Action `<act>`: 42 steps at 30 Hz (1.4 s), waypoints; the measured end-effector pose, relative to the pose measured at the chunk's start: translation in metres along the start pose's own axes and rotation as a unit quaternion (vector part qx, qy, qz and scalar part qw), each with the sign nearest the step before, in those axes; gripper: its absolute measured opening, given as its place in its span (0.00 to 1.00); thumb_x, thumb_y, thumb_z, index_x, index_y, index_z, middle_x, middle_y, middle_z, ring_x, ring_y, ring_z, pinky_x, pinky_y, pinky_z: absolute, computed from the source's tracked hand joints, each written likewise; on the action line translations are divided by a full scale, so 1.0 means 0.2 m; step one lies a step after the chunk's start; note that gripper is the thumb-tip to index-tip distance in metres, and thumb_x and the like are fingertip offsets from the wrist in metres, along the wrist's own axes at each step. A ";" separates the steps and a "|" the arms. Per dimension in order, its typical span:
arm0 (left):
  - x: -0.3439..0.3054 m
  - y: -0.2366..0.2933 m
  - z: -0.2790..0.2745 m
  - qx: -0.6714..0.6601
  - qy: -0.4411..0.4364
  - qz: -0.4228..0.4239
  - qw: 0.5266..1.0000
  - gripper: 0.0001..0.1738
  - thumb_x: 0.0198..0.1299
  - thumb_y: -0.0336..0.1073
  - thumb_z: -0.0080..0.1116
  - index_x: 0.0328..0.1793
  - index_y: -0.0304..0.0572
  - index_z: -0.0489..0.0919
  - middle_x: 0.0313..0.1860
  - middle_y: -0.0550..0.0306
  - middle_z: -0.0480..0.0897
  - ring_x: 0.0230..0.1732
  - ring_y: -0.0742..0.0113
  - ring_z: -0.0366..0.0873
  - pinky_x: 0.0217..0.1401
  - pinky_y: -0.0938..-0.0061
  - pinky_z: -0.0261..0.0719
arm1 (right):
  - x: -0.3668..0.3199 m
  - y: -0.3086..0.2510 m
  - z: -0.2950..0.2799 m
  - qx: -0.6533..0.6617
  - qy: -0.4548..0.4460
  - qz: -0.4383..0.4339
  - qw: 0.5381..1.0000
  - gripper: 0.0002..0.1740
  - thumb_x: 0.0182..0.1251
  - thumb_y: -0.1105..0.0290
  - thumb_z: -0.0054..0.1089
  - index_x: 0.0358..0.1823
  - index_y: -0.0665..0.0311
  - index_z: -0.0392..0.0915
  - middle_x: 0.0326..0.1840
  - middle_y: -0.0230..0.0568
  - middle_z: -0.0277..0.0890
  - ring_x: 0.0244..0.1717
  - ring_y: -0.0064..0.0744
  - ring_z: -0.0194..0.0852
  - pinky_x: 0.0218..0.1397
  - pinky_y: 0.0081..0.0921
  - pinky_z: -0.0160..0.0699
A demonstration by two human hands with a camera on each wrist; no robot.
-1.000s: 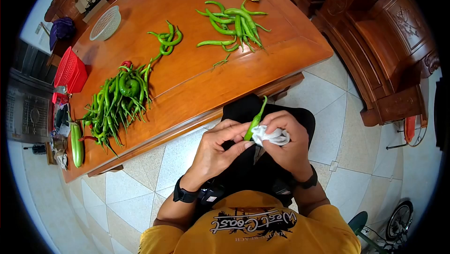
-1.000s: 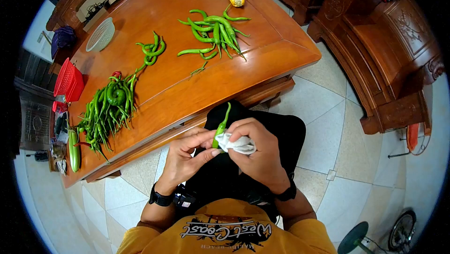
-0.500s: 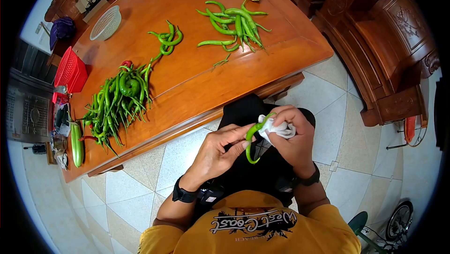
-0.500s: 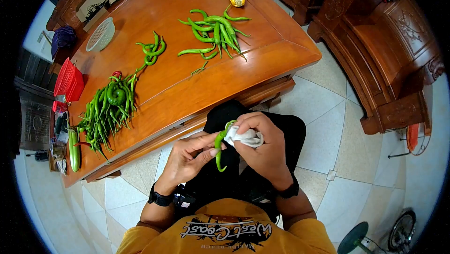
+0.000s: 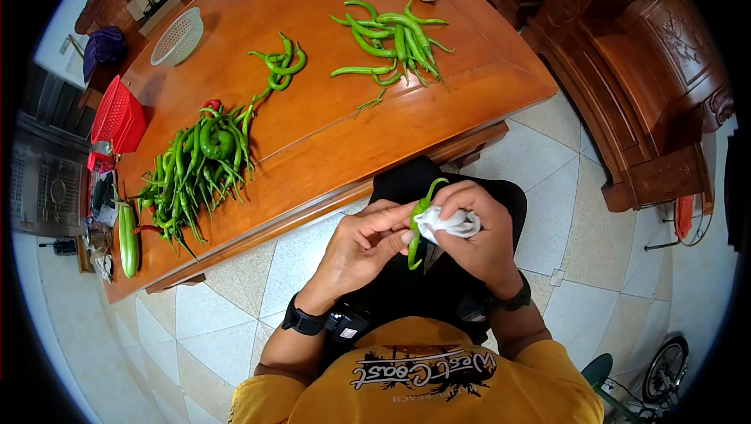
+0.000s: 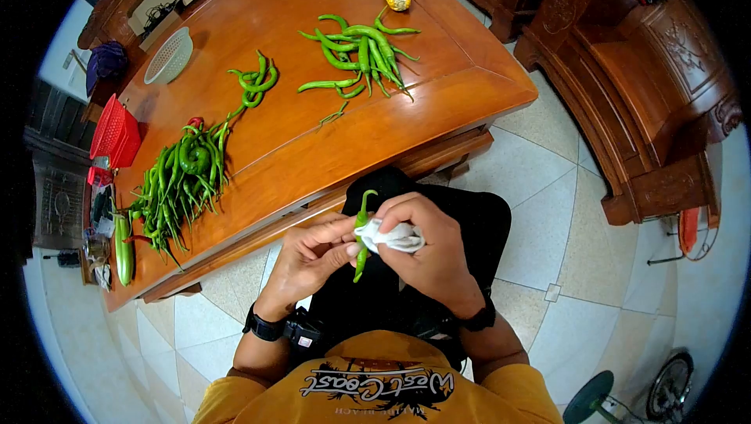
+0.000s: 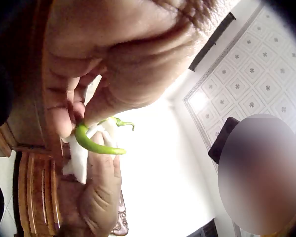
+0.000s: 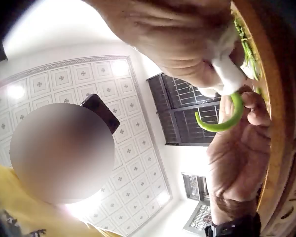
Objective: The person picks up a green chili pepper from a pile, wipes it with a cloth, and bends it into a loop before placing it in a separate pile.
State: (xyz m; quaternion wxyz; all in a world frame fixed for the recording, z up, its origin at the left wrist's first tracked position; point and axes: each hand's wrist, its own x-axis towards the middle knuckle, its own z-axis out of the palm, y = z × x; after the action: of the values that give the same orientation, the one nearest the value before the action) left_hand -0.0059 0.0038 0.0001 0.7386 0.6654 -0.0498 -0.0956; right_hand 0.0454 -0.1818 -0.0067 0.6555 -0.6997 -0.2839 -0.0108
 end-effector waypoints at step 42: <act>-0.35 0.59 -1.16 0.641 0.393 -0.031 0.658 0.15 0.51 0.30 0.59 0.44 0.29 0.82 0.28 0.39 0.82 0.29 0.50 0.83 0.34 0.65 0.78 | 0.03 -0.03 0.03 0.081 -0.055 0.110 0.989 0.14 0.44 0.87 0.63 0.29 0.64 0.70 0.37 0.38 0.76 0.37 0.23 0.74 0.44 0.19 0.74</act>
State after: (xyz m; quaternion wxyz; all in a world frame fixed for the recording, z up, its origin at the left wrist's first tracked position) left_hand -0.0189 0.2557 0.0953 0.0761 0.9507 0.2172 0.2077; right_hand 0.0449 -0.1749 0.0008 0.6907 -0.6709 -0.2404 0.1225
